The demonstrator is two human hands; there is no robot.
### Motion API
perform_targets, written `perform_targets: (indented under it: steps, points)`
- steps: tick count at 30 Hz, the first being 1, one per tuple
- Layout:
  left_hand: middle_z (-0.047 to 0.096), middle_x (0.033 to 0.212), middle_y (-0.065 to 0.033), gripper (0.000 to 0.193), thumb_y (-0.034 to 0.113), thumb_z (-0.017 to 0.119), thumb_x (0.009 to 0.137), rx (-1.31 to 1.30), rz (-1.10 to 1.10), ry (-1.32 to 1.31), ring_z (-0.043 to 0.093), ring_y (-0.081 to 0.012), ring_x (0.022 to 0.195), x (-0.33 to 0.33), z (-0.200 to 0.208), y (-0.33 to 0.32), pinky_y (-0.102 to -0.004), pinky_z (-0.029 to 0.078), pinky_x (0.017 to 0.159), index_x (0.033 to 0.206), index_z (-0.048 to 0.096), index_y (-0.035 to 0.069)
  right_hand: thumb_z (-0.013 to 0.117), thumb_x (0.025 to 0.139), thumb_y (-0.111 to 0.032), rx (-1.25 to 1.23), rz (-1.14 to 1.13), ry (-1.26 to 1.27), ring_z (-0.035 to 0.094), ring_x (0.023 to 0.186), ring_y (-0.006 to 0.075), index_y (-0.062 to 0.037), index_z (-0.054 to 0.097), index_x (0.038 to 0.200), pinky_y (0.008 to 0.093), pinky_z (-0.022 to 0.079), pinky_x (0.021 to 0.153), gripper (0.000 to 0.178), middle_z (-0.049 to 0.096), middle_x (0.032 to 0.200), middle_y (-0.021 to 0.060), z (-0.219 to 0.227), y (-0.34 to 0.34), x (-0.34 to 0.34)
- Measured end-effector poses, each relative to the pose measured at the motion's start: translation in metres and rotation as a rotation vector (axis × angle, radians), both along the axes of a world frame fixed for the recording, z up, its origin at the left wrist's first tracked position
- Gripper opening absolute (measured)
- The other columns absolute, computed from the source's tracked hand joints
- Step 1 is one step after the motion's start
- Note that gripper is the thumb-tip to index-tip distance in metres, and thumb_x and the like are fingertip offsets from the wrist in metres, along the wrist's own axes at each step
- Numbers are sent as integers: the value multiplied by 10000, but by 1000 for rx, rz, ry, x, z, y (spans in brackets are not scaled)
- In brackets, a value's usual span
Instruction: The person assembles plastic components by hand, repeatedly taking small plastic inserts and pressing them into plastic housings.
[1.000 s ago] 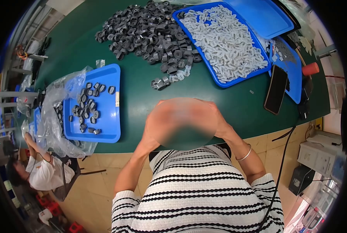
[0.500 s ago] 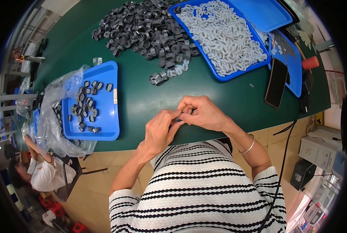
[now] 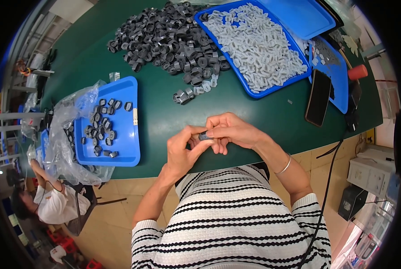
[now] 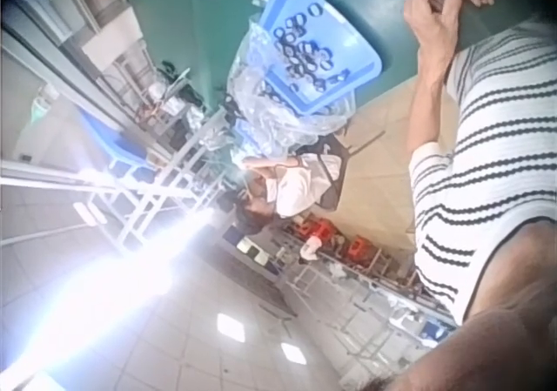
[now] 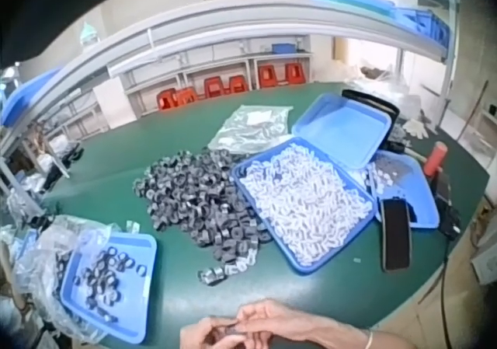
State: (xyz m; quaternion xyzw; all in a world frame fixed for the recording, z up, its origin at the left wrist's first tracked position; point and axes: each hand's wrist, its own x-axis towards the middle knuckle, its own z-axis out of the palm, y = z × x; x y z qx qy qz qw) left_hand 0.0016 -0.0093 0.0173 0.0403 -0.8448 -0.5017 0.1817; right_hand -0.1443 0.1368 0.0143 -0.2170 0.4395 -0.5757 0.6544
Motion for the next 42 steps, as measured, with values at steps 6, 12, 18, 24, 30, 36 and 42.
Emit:
perform_targets:
  steps: [6, 12, 18, 24, 30, 36, 42]
  points:
    - [493, 580, 44, 304, 218, 619, 956, 910, 173, -248, 400, -20, 427, -14, -11, -3, -186, 278, 369, 721, 474, 91, 616, 919, -122, 19, -275, 396, 616, 712, 93, 32, 610, 990, 231, 541, 616, 170, 650, 802, 61, 0, -2, 15]
    - [469, 536, 47, 327, 246, 619, 957, 896, 218, -224, 380, -15, 410, -15, -19, 3, -189, 256, 355, 709, 470, 94, 663, 832, -44, -4, -438, 773, 577, 689, 77, 34, 620, 955, 223, 505, 573, 152, 631, 777, 35, 11, -14, 32]
    - [538, 533, 15, 264, 160, 624, 946, 598, 298, -217, 430, -18, 466, -10, -18, 7, -209, 322, 414, 746, 504, 35, 683, 773, -31, 72, -440, 1073, 567, 562, 109, 18, 589, 872, 240, 496, 538, 146, 593, 665, 59, 12, -21, 41]
    - [584, 582, -16, 229, 121, 641, 926, 311, 328, -135, 501, -38, 530, -11, -22, 1, -218, 406, 465, 768, 522, 7, 644, 774, -68, -32, -560, 1131, 625, 608, 203, -15, 564, 833, 334, 502, 553, 113, 635, 756, 95, 1, -29, 47]
    - [615, 813, -103, 159, 90, 550, 960, 946, 238, -123, 638, -145, 671, -17, -19, -22, -244, 500, 509, 828, 465, 72, 626, 827, -6, -139, -477, 1073, 657, 780, 203, 5, 635, 1024, 307, 522, 674, 198, 649, 887, 111, -4, -20, 6]
    - [610, 835, -33, 138, 52, 669, 843, 126, 377, -57, 561, -95, 616, -38, -20, -52, -283, 463, 531, 913, 550, 43, 648, 817, -27, -60, -529, 1583, 570, 818, 318, -41, 650, 1062, 403, 459, 703, 245, 553, 811, 141, -9, -32, -40]
    - [546, 836, -73, 268, 100, 765, 757, -395, 410, -69, 582, -255, 665, -43, -17, -38, -379, 455, 546, 945, 575, 78, 695, 782, -17, -13, -469, 1660, 545, 831, 288, -46, 653, 998, 390, 450, 701, 222, 518, 840, 107, -11, -37, -34]
